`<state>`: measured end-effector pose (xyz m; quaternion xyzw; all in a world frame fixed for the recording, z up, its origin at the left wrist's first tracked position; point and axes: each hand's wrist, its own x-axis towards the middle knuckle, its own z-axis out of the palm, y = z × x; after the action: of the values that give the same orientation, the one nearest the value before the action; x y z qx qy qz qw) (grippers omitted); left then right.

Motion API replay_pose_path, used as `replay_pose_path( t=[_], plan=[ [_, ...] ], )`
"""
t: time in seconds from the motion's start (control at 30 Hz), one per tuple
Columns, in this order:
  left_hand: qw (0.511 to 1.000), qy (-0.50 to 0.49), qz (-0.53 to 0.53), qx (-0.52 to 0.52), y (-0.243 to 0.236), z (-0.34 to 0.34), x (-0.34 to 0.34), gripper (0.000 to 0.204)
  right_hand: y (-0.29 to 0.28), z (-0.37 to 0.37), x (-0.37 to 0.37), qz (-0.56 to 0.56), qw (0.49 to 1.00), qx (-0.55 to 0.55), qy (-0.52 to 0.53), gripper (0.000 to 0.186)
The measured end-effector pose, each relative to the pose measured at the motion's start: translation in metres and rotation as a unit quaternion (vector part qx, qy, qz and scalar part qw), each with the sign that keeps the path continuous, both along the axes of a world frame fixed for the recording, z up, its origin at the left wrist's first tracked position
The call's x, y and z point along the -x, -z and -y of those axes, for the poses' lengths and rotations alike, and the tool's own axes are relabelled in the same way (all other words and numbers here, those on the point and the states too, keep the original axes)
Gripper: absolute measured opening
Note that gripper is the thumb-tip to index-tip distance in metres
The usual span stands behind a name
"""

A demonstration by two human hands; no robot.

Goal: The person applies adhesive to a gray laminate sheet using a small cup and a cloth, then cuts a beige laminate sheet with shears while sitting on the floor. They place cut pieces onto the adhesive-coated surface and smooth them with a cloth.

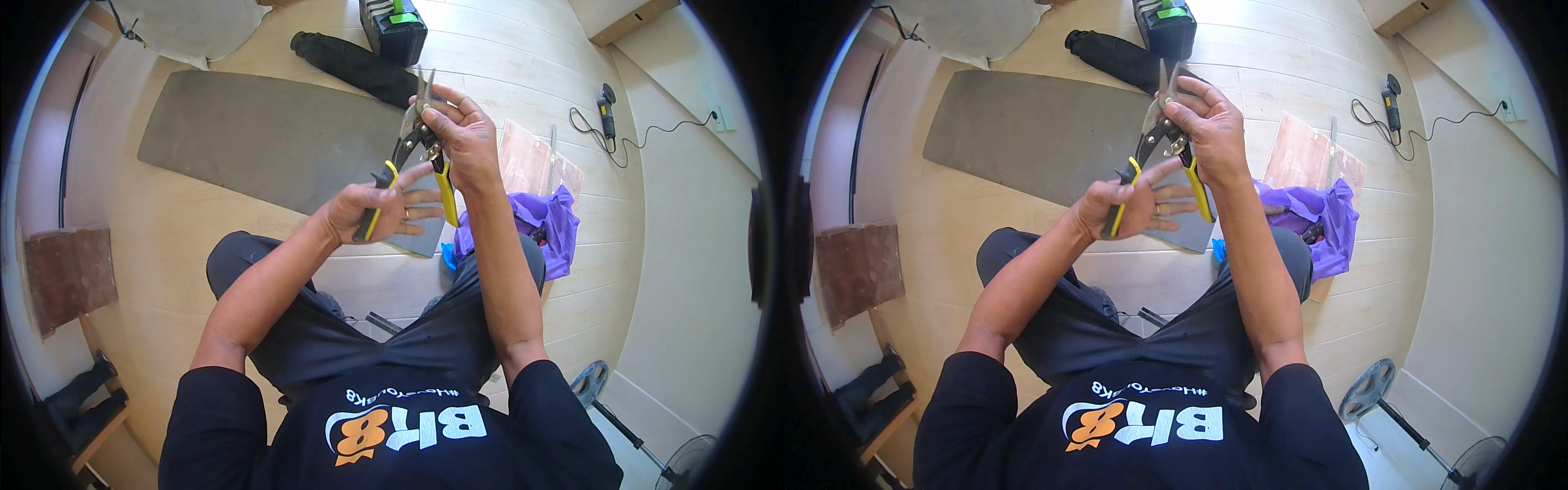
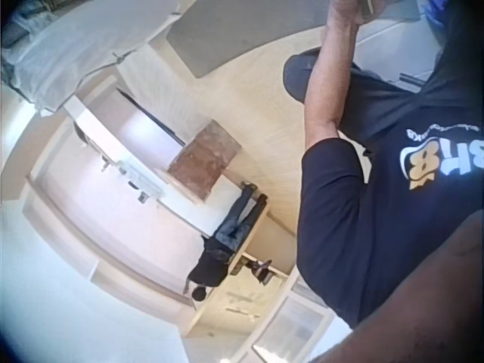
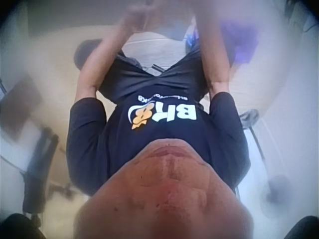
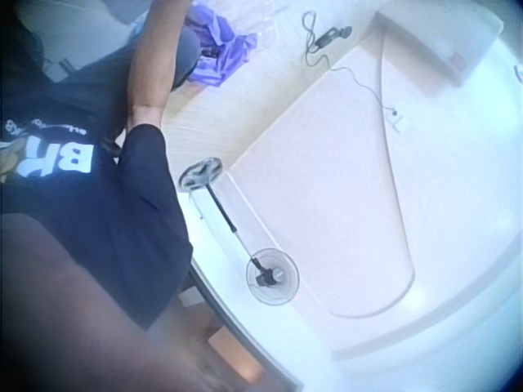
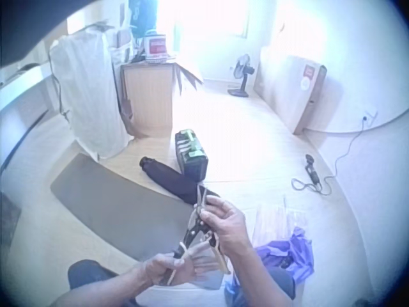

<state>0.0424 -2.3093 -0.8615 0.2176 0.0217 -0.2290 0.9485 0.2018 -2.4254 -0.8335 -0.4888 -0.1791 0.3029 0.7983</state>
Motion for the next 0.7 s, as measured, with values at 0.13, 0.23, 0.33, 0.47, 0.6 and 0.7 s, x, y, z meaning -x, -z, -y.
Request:
replay_pose_path(
  t=[0.13, 0.23, 0.33, 0.47, 0.6, 0.7],
  plan=[
    [0.999, -0.031, 0.020, -0.006, 0.007, 0.023, 0.010, 0.106, 0.006, -0.004, -0.002, 0.058, 0.994, 0.057, -0.070, 0.045],
    [0.996, -0.080, 0.013, 0.026, 0.008, 0.033, 0.014, 0.101, 0.002, -0.011, -0.004, -0.036, 0.994, 0.057, -0.081, 0.045],
    [0.987, -0.143, 0.043, -0.056, 0.009, 0.040, 0.011, 0.097, -0.001, -0.028, 0.004, -0.026, 0.993, 0.072, -0.086, 0.045],
    [0.978, -0.174, 0.048, -0.106, 0.014, 0.042, 0.006, 0.094, 0.003, -0.047, 0.000, -0.092, 0.976, -0.137, -0.141, 0.048],
    [0.957, -0.288, -0.017, -0.037, 0.016, 0.010, -0.001, 0.080, 0.034, -0.003, -0.075, 0.185, 0.951, 0.214, -0.129, 0.048],
    [0.878, -0.325, -0.065, -0.346, 0.012, -0.030, 0.004, 0.064, 0.094, 0.086, -0.119, 0.053, 0.862, 0.449, -0.228, 0.047]
  ],
)
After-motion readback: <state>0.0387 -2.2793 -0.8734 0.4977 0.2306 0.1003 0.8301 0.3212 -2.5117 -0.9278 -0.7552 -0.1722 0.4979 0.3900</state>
